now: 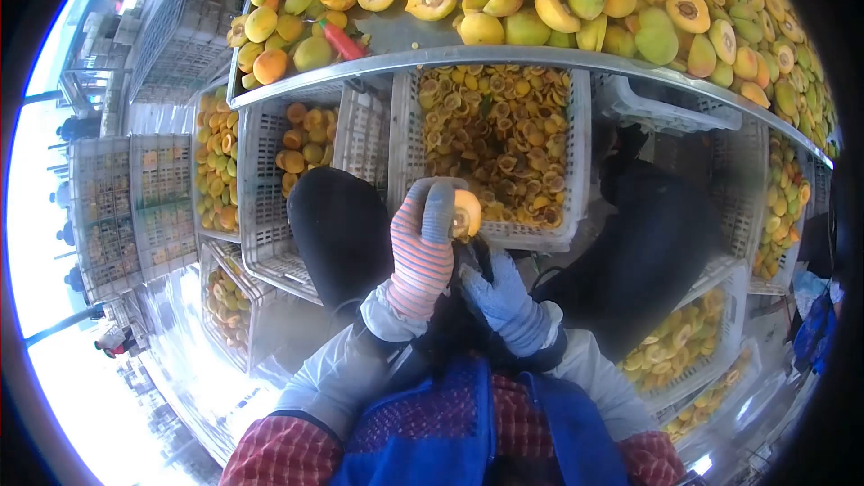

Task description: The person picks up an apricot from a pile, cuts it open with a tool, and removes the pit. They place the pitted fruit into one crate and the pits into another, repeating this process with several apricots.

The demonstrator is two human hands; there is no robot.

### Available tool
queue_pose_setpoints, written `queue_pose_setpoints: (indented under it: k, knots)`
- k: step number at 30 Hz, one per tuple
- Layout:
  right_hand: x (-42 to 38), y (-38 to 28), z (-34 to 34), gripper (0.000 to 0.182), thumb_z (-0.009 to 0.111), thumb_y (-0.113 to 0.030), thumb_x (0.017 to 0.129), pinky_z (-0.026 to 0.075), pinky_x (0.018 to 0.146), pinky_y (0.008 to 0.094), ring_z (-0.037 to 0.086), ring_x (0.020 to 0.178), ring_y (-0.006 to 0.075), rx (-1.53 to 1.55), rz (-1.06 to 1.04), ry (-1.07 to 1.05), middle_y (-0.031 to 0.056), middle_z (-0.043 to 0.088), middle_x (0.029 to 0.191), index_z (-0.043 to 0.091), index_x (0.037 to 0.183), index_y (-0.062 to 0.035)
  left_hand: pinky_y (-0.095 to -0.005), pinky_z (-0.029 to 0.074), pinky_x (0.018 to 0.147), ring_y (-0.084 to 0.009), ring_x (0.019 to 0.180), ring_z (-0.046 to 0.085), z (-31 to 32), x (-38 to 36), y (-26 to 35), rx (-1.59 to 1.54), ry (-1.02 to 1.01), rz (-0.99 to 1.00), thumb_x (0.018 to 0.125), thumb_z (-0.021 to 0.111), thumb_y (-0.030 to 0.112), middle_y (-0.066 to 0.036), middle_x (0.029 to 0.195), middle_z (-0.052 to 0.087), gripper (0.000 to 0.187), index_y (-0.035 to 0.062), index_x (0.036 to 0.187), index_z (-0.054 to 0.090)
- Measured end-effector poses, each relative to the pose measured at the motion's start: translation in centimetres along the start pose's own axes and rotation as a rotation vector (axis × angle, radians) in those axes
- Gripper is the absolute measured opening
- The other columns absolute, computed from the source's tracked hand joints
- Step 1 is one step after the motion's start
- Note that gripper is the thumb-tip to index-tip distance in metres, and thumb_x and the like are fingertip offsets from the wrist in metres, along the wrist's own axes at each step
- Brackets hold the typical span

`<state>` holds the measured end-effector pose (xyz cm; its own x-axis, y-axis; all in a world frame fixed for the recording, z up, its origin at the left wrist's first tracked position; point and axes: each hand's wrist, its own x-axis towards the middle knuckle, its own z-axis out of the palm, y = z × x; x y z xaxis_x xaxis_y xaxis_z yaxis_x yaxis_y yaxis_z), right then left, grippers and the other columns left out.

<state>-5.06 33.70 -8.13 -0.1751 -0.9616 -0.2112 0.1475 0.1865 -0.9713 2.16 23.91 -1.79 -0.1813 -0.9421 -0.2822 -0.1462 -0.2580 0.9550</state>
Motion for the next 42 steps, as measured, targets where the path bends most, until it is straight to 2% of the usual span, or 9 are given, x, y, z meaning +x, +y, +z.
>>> queue_pose_setpoints:
  k: [5, 8, 14, 17, 20, 23, 29, 38, 42]
  knots:
    - [0.3, -0.2, -0.4, 0.036, 0.061, -0.023, 0.083, 0.045, 0.067, 0.0401, 0.059, 0.08, 0.0324, -0.021, -0.031, -0.031, 0.0194, 0.061, 0.088, 0.054, 0.107, 0.0023, -0.0239, 0.044, 0.069, -0.0106, 0.074, 0.053, -1.1, 1.3, 0.5, 0.187, -0.2, -0.079, 0.093, 0.052, 0.026, -0.005, 0.08, 0.061, 0.028, -0.0002, 0.096, 0.061]
    - [0.7, -1.0, -0.9, 0.033, 0.06, -0.022, 0.085, 0.046, 0.063, 0.035, 0.059, 0.073, 0.0241, 0.019, -0.008, -0.134, 0.0139, 0.061, 0.084, 0.054, 0.108, 0.0011, -0.0242, 0.044, 0.068, -0.0101, 0.074, 0.054, -1.6, 1.7, 0.6, 0.079, -0.249, -0.215, 0.093, 0.053, 0.024, -0.005, 0.08, 0.061, 0.027, -0.0012, 0.096, 0.061]
    - [-0.3, -0.9, 0.2, 0.034, 0.061, -0.023, 0.087, 0.043, 0.054, 0.0247, 0.054, 0.067, 0.0073, 0.611, 0.349, -0.098, 0.0049, 0.059, 0.082, 0.052, 0.111, -0.0004, -0.0235, 0.045, 0.069, -0.0088, 0.075, 0.056, -0.7, 0.4, -0.5, -0.012, -0.068, -0.048, 0.093, 0.053, 0.031, -0.003, 0.081, 0.063, 0.033, 0.0005, 0.095, 0.063]
    - [-0.3, -0.2, 0.2, 0.039, 0.062, -0.023, 0.086, 0.046, 0.057, 0.0302, 0.058, 0.066, 0.0181, 0.655, 0.288, -0.113, 0.0094, 0.061, 0.082, 0.05, 0.114, 0.0012, -0.0237, 0.045, 0.071, -0.0098, 0.077, 0.055, -0.8, 0.0, -0.4, 0.015, -0.047, -0.04, 0.094, 0.052, 0.029, -0.004, 0.084, 0.062, 0.03, 0.0009, 0.098, 0.062]
    - [-0.1, -0.2, 0.1, 0.043, 0.062, -0.023, 0.085, 0.048, 0.064, 0.039, 0.061, 0.075, 0.0336, -0.188, -0.101, 0.012, 0.0177, 0.062, 0.088, 0.049, 0.116, 0.0029, -0.0249, 0.045, 0.073, -0.0111, 0.08, 0.054, -0.1, -0.4, -0.7, -0.078, 0.047, 0.005, 0.094, 0.05, 0.029, -0.005, 0.089, 0.062, 0.03, 0.0014, 0.1, 0.061]
    - [0.3, -2.1, 0.5, 0.045, 0.06, -0.023, 0.085, 0.046, 0.073, 0.0462, 0.057, 0.087, 0.0443, -0.259, -0.187, 0.123, 0.0252, 0.06, 0.097, 0.047, 0.119, 0.0043, -0.026, 0.045, 0.075, -0.0121, 0.083, 0.054, 0.3, -0.7, -1.0, -0.134, 0.15, 0.059, 0.095, 0.049, 0.031, -0.006, 0.092, 0.062, 0.032, 0.0015, 0.101, 0.061]
    - [0.6, -1.5, 0.8, 0.044, 0.058, -0.022, 0.087, 0.046, 0.074, 0.0459, 0.057, 0.09, 0.0432, -0.144, -0.004, 0.043, 0.0256, 0.06, 0.098, 0.046, 0.12, 0.0045, -0.0256, 0.045, 0.076, -0.011, 0.082, 0.054, 0.3, -0.4, -1.4, 0.036, 0.124, 0.22, 0.094, 0.052, 0.028, -0.004, 0.088, 0.062, 0.03, 0.0015, 0.104, 0.061]
    - [-0.2, -0.4, 0.0, 0.035, 0.058, -0.02, 0.088, 0.047, 0.065, 0.0329, 0.059, 0.071, 0.0204, 0.424, 0.308, -0.077, 0.0129, 0.061, 0.08, 0.051, 0.113, 0.0038, -0.0256, 0.044, 0.072, -0.0108, 0.078, 0.054, 0.4, -0.4, -1.6, -0.04, 0.045, 0.032, 0.095, 0.051, 0.031, -0.004, 0.084, 0.061, 0.031, 0.0021, 0.097, 0.061]
    - [0.0, 0.3, -0.4, 0.03, 0.058, -0.019, 0.088, 0.045, 0.056, 0.0288, 0.054, 0.062, 0.0135, 0.277, 0.254, -0.109, 0.0058, 0.057, 0.073, 0.052, 0.107, 0.003, -0.0246, 0.044, 0.07, -0.0101, 0.077, 0.053, 0.0, -0.1, -1.4, -0.016, -0.003, -0.011, 0.094, 0.051, 0.03, -0.005, 0.082, 0.061, 0.03, 0.0015, 0.096, 0.061]
